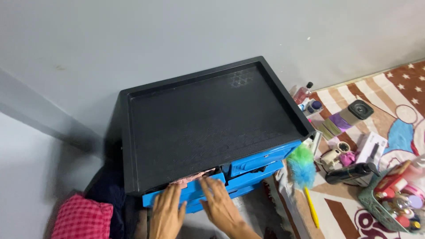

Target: Organizing various toiletries, containers, and electronic devices on top of a dresser and then dusting the surface with a colorful duster.

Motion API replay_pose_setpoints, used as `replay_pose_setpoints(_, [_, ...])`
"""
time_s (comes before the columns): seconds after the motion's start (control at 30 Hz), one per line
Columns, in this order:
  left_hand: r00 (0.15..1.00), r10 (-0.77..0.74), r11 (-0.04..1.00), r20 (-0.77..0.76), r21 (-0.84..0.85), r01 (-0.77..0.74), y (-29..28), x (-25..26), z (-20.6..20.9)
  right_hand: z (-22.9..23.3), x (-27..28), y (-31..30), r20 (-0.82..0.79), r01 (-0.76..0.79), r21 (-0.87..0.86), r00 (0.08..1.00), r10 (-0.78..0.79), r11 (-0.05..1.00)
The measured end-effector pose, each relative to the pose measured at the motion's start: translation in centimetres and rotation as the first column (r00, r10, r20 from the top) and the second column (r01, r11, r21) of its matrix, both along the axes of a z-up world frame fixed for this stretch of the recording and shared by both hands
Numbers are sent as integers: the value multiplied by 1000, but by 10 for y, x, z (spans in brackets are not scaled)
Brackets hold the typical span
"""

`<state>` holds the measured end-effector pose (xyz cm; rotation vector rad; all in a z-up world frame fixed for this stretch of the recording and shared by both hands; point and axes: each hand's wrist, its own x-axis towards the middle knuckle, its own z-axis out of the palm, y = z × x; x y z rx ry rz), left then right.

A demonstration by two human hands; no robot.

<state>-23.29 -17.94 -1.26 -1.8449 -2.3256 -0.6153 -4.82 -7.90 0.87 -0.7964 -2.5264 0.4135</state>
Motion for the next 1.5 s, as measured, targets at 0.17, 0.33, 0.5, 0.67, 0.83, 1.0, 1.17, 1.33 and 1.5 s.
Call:
replay_pose_setpoints(0.17, [999,-52,990,-4,-128,51,19,12,14,12,-24,3,11,-103,-27,995,103,994])
replay_pose_setpoints(0.33, [997,-69,984,-18,-164,65,22,1,0,-7,-31,11,65,-58,-99,996,64,993])
replay_pose_setpoints(0.5, [997,-75,977,30,-196,80,10,-4,45,9,-5,15,119,-57,-56,991,63,997])
replay_pose_setpoints(0.67, [997,-6,998,-73,-55,2,10,-16,60,71,-12,40,325,-2,99,945,-31,995])
replay_pose_setpoints(0.83, [984,33,997,-176,-58,-44,18,-22,42,25,-14,50,287,-19,333,955,-82,943])
replay_pose_setpoints(1.0, [968,67,998,-242,9,-66,21,-16,27,18,-10,48,86,16,364,995,-51,931])
replay_pose_setpoints(1.17, [956,105,993,-272,-26,-117,22,-15,31,26,-7,56,41,-24,218,999,15,976])
replay_pose_setpoints(1.33, [967,92,990,-238,-84,-114,35,0,42,41,7,69,117,-22,173,993,1,985])
replay_pose_setpoints(1.5, [972,76,988,-220,-114,-103,42,2,35,35,14,72,103,-20,139,995,6,990])
